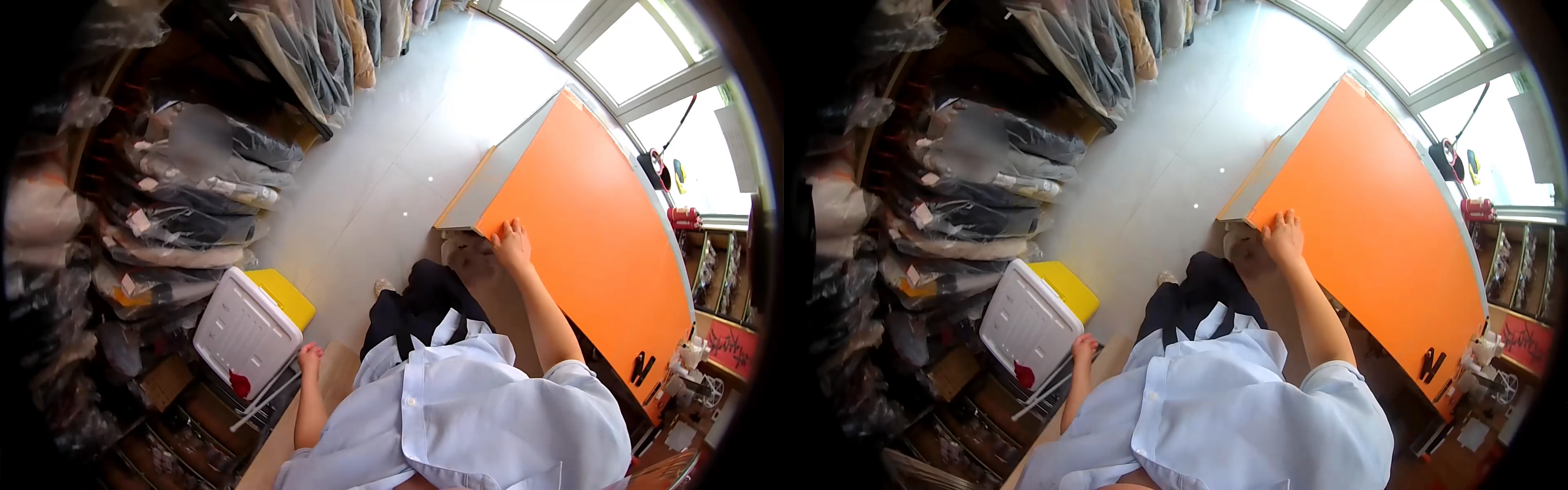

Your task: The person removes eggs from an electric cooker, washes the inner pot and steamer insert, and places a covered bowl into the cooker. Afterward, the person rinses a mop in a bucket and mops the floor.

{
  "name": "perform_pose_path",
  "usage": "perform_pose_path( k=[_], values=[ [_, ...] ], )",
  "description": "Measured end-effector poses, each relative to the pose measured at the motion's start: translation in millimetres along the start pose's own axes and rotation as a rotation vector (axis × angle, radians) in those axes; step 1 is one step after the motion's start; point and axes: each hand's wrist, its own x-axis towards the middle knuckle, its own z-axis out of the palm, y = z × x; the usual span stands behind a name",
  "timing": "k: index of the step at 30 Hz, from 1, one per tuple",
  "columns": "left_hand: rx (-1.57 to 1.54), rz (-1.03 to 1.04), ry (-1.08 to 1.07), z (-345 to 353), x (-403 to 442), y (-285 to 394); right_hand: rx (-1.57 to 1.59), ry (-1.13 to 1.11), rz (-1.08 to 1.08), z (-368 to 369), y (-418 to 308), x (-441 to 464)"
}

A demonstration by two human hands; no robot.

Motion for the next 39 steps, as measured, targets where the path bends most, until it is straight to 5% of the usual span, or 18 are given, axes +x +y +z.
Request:
perform_pose_path(
  k=[5,10,12,15,16,18,24,28,31,35,39],
  values=[
    [-0.022,0.053,0.009,1,86,195,-0.043,0.031,0.055,7,-11,5],
    [0.158,0.073,-0.178,52,140,303,-0.056,-0.048,0.19,-15,-27,37],
    [0.328,0.037,-0.272,75,146,338,-0.015,-0.414,0.268,-39,-35,57],
    [0.569,0.1,-0.4,120,152,413,0.073,-0.613,0.425,-85,-39,133],
    [0.643,0.199,-0.428,138,143,442,0.079,-0.599,0.443,-93,-39,153],
    [0.728,0.296,-0.465,170,157,494,0.141,-0.042,0.462,-112,-45,206],
    [0.849,0.297,-0.438,286,220,657,0.299,0.132,0.526,-149,-27,337],
    [0.86,0.369,-0.57,413,253,781,0.163,0.209,0.663,-128,-6,372],
    [0.733,0.201,-0.648,512,286,860,0.238,-0.008,0.918,-150,-16,390],
    [0.88,0.495,-0.756,683,256,977,0.464,0.097,1.032,-171,-35,425],
    [0.781,0.493,-0.9,849,182,1051,0.606,0.282,1.138,-179,-13,477]
  ],
)
